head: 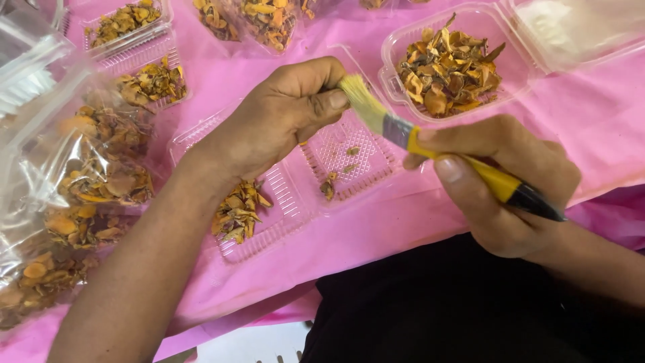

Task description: Sorting and cleaning dried tea leaves into small plastic containers using a brush and hands.

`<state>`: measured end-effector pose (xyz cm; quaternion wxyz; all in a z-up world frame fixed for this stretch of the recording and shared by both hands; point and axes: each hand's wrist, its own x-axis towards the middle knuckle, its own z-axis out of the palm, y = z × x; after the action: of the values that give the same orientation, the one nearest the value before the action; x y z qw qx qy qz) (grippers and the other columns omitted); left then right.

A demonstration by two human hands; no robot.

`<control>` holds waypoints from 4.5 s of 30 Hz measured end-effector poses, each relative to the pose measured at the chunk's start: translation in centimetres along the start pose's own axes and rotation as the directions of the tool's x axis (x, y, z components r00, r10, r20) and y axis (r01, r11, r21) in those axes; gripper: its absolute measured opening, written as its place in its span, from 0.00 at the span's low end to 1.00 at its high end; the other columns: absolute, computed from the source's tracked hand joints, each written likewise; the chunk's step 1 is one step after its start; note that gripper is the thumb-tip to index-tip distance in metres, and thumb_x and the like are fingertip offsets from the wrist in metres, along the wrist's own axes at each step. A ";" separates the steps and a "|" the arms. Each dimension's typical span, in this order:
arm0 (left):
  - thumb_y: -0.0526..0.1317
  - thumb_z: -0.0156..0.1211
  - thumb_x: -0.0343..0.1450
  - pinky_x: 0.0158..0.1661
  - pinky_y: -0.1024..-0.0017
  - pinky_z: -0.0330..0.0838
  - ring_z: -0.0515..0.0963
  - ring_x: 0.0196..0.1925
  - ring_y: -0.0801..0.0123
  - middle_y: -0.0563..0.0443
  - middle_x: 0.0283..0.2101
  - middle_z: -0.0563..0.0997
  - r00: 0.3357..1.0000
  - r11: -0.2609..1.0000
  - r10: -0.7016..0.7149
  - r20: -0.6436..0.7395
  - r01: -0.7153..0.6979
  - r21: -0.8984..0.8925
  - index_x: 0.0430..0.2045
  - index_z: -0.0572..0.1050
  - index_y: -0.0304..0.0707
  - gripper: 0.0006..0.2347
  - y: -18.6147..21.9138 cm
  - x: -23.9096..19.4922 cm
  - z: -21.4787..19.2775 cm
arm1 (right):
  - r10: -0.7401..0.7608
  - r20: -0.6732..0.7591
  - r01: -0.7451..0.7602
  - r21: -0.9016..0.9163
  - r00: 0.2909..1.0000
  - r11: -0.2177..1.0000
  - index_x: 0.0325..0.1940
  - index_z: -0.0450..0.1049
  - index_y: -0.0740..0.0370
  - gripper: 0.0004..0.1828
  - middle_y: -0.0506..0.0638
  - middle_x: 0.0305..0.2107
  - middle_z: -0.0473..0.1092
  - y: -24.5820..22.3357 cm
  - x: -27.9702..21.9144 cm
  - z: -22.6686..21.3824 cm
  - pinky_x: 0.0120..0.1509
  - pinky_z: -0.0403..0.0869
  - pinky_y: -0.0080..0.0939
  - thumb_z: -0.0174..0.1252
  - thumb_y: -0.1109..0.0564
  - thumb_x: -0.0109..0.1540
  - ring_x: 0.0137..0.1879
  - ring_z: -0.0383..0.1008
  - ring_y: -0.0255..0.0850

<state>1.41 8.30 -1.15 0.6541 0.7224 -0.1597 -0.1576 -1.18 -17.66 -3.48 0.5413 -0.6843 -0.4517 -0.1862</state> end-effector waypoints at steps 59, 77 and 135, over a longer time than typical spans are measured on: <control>0.48 0.52 0.75 0.54 0.57 0.70 0.74 0.47 0.56 0.46 0.44 0.69 0.990 0.386 0.091 -0.105 0.062 0.920 0.49 0.71 0.45 0.13 -3.2 -2.0 1.1 | 0.733 -0.320 -0.712 -0.631 0.600 0.308 0.59 0.72 0.66 0.27 0.60 0.52 0.71 12.6 4.7 -17.6 0.53 0.73 0.52 0.63 0.45 0.63 0.51 0.72 0.52; 0.53 0.47 0.74 0.55 0.55 0.68 0.74 0.53 0.60 0.47 0.57 0.64 0.922 0.650 -0.037 -0.386 0.315 0.691 0.63 0.61 0.44 0.24 3.3 -1.4 5.0 | 0.198 -0.167 -0.254 -0.460 0.966 0.851 0.49 0.80 0.71 0.12 0.58 0.32 0.77 6.4 8.2 -15.5 0.21 0.56 0.32 0.52 0.62 0.78 0.22 0.61 0.31; 0.46 0.50 0.78 0.31 0.79 0.53 0.58 0.28 0.82 0.65 0.26 0.63 0.886 0.871 0.452 -0.102 -0.413 0.265 0.29 0.71 0.44 0.10 2.2 -0.1 2.9 | -0.035 0.436 -0.193 0.466 0.899 0.864 0.51 0.67 0.67 0.07 0.49 0.27 0.72 3.8 8.8 -1.2 0.25 0.59 0.25 0.51 0.62 0.70 0.21 0.58 0.29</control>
<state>-0.03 5.58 0.77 0.5929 0.7509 -0.2819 0.0721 6.83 -15.06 1.27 0.5932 -0.5636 -0.5632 0.1152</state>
